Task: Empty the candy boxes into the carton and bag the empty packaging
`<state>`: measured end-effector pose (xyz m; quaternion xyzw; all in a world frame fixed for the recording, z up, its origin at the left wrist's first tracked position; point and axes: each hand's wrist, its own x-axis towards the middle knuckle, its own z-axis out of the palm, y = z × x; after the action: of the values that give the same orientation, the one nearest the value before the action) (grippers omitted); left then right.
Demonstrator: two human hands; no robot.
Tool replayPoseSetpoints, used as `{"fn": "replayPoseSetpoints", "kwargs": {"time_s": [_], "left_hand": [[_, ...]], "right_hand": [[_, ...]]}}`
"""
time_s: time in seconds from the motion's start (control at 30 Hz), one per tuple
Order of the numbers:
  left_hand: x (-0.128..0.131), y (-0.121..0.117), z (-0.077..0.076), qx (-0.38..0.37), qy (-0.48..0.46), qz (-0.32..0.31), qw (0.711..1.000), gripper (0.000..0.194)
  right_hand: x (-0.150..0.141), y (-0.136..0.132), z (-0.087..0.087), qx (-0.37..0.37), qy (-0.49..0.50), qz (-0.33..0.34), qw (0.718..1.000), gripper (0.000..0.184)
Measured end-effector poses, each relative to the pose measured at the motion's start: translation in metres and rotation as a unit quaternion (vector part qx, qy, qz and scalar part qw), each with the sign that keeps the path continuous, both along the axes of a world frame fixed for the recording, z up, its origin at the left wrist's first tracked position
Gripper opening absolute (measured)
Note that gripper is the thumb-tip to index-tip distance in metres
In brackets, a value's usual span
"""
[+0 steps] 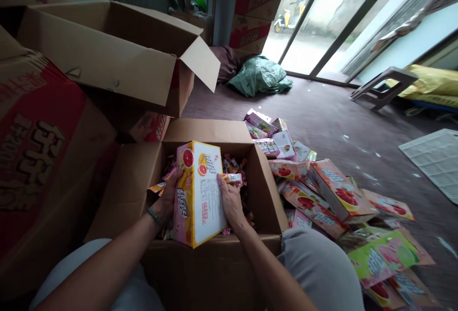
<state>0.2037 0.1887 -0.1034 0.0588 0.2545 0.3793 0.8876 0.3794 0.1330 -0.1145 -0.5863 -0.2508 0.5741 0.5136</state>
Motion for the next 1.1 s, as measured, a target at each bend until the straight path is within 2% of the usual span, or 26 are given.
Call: {"fn": "replayPoseSetpoints", "kwargs": {"time_s": [0.07,0.13,0.2,0.4,0.53,0.7,0.8,0.93,1.03,1.1], "left_hand": [[-0.003,0.000,0.003,0.003,-0.001,0.007,1.000,0.053],[-0.006,0.000,0.009,0.005,-0.006,0.004,1.000,0.055],[-0.008,0.001,0.015,0.001,-0.007,-0.004,1.000,0.055],[-0.009,0.005,0.027,-0.016,0.007,-0.014,1.000,0.052],[-0.008,0.002,0.027,0.002,0.027,-0.033,0.999,0.045],[-0.007,-0.002,0.027,-0.006,0.037,-0.072,0.997,0.045],[-0.009,0.001,0.029,-0.005,0.048,-0.045,0.998,0.044],[-0.013,0.009,0.032,-0.003,0.030,-0.012,0.999,0.048],[-0.015,0.013,0.032,0.037,0.040,-0.012,0.998,0.053],[-0.017,0.013,0.032,0.063,0.064,-0.011,0.996,0.057]], "right_hand": [[-0.007,0.000,0.009,-0.025,0.112,0.008,0.993,0.051],[-0.012,0.000,0.018,-0.045,0.221,0.028,0.974,0.049],[-0.014,0.001,0.027,-0.059,0.274,0.022,0.960,0.042],[-0.014,0.008,0.045,-0.065,0.285,-0.006,0.956,0.031],[-0.015,0.007,0.042,-0.057,0.274,-0.024,0.960,0.031],[-0.015,0.005,0.036,-0.094,0.284,-0.042,0.953,0.031],[-0.019,0.013,0.038,-0.104,0.270,-0.041,0.956,0.030],[-0.025,0.028,0.037,-0.084,0.210,-0.022,0.974,0.045],[-0.024,0.030,0.026,-0.015,0.029,-0.073,0.997,0.052],[-0.021,0.027,0.016,0.007,-0.071,-0.090,0.993,0.052]]}}
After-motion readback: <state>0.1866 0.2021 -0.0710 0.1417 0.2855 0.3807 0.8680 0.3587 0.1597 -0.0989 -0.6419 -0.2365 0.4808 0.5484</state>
